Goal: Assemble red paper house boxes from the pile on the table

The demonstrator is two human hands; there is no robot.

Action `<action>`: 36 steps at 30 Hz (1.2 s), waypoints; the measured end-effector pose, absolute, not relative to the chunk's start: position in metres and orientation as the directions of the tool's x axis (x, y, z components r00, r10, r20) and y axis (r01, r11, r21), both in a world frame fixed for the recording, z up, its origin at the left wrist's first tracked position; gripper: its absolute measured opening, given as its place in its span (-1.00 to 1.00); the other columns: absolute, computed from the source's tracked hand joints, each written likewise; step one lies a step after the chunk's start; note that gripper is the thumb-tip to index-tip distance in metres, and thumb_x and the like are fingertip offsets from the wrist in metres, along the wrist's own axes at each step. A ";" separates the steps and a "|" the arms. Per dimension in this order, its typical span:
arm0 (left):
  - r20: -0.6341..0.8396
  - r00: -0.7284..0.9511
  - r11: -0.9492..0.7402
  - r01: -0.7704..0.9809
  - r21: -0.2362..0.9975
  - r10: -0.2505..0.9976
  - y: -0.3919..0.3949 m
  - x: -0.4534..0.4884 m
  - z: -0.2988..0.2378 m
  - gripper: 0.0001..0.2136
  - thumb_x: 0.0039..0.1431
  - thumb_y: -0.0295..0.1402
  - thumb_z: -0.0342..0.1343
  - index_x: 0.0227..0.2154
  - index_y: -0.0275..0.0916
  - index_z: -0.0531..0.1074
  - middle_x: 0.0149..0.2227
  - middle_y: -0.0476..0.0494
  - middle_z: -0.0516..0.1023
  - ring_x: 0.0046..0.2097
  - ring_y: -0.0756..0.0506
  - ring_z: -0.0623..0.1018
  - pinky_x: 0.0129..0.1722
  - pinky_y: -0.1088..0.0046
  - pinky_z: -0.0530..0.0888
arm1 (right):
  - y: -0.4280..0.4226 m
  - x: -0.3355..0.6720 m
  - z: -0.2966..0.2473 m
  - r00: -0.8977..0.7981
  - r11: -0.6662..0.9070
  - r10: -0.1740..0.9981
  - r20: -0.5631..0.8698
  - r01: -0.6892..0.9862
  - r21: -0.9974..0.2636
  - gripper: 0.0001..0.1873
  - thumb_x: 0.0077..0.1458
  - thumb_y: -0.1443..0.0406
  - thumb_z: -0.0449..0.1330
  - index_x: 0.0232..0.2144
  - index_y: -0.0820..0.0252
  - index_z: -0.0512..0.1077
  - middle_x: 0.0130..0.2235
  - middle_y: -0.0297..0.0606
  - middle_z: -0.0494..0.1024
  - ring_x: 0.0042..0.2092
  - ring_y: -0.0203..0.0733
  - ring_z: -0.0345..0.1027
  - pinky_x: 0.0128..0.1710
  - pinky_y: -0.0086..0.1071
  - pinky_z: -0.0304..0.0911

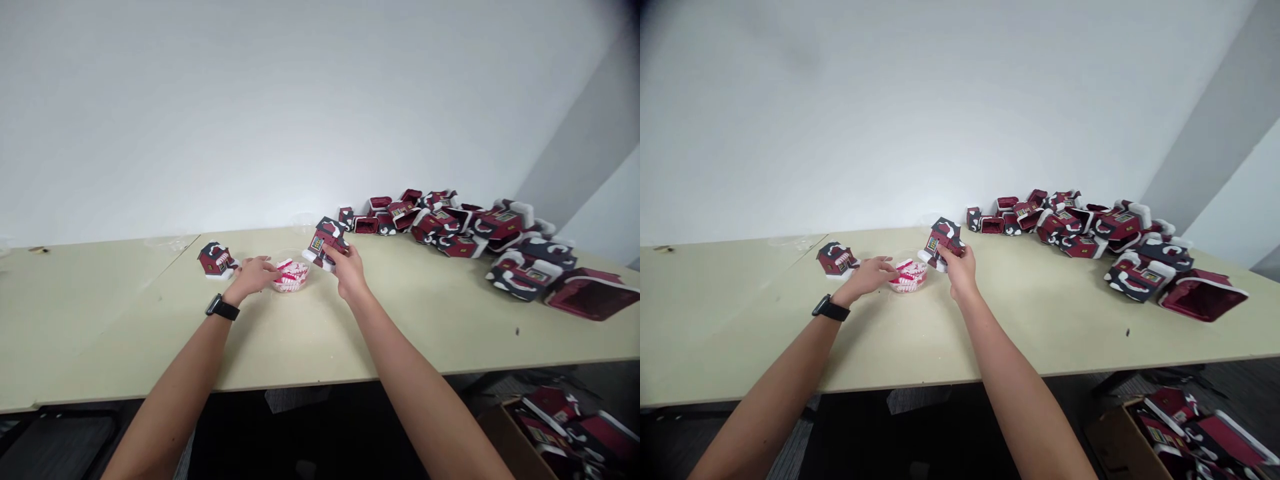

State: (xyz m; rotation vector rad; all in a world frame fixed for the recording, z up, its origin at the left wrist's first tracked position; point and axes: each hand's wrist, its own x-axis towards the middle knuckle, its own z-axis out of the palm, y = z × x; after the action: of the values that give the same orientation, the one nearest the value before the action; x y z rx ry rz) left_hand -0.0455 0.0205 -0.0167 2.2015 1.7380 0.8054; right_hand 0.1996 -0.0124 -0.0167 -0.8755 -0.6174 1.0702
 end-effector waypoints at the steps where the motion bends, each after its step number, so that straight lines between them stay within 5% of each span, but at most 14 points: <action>1: 0.282 0.162 -0.289 0.816 0.501 0.946 0.020 -0.045 -0.016 -0.77 0.04 -0.08 0.32 -0.46 -0.11 0.71 0.18 -0.31 0.64 0.28 -0.55 0.44 0.21 -0.10 0.37 | -0.012 0.200 -0.017 0.369 0.213 0.929 0.023 -0.482 -0.850 -0.43 -0.23 0.17 0.57 -0.16 0.09 0.46 -0.09 -0.28 0.70 -0.12 -0.13 0.61 -0.18 -0.32 0.50; 9: 0.502 0.077 -0.411 0.686 0.601 0.862 0.015 -0.044 -0.003 -0.72 0.21 -0.05 0.28 -0.37 -0.15 0.66 0.24 -0.25 0.57 0.25 -0.37 0.50 0.31 -0.02 0.37 | -0.016 0.199 -0.013 0.361 0.187 0.933 0.004 -0.473 -0.861 -0.49 -0.19 0.19 0.56 -0.19 0.10 0.48 -0.11 -0.27 0.70 -0.10 -0.12 0.60 -0.21 -0.35 0.50; 13: 0.637 0.014 -0.566 0.475 0.675 0.771 0.001 -0.029 0.010 -0.75 0.33 -0.10 0.21 -0.21 -0.17 0.60 0.03 -0.25 0.65 0.11 -0.24 0.61 0.11 0.17 0.55 | -0.021 0.197 -0.008 0.301 0.140 0.953 -0.009 -0.469 -0.872 -0.55 -0.10 0.18 0.55 -0.19 0.13 0.49 -0.07 -0.24 0.70 -0.09 -0.11 0.59 -0.20 -0.32 0.52; 20: 0.794 0.101 -0.716 0.512 0.475 0.600 -0.019 -0.003 0.011 -0.80 0.42 -0.19 0.16 -0.11 -0.18 0.58 -0.12 -0.16 0.68 -0.12 -0.12 0.63 -0.06 0.30 0.58 | -0.030 0.190 -0.006 0.187 0.106 0.982 0.038 -0.369 -0.923 -0.53 -0.11 0.09 0.58 -0.23 0.11 0.49 -0.15 -0.26 0.66 -0.18 -0.09 0.58 -0.29 -0.28 0.50; 36: 0.745 0.327 -0.732 0.609 0.305 0.582 -0.016 -0.016 0.007 -0.79 0.46 -0.23 0.14 -0.01 -0.13 0.62 -0.08 -0.17 0.72 -0.04 -0.19 0.64 0.00 0.21 0.57 | -0.034 0.185 -0.007 0.168 0.187 0.975 0.145 -0.267 -0.945 -0.47 -0.19 0.05 0.55 -0.21 0.16 0.52 -0.20 -0.27 0.66 -0.14 -0.06 0.52 -0.18 -0.28 0.41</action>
State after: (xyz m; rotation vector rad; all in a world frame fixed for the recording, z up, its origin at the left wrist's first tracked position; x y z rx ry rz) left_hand -0.0164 -0.0161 0.0070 2.5830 1.1596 1.4288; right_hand 0.1846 -0.0343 -0.0067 -0.9464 -0.9711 1.1032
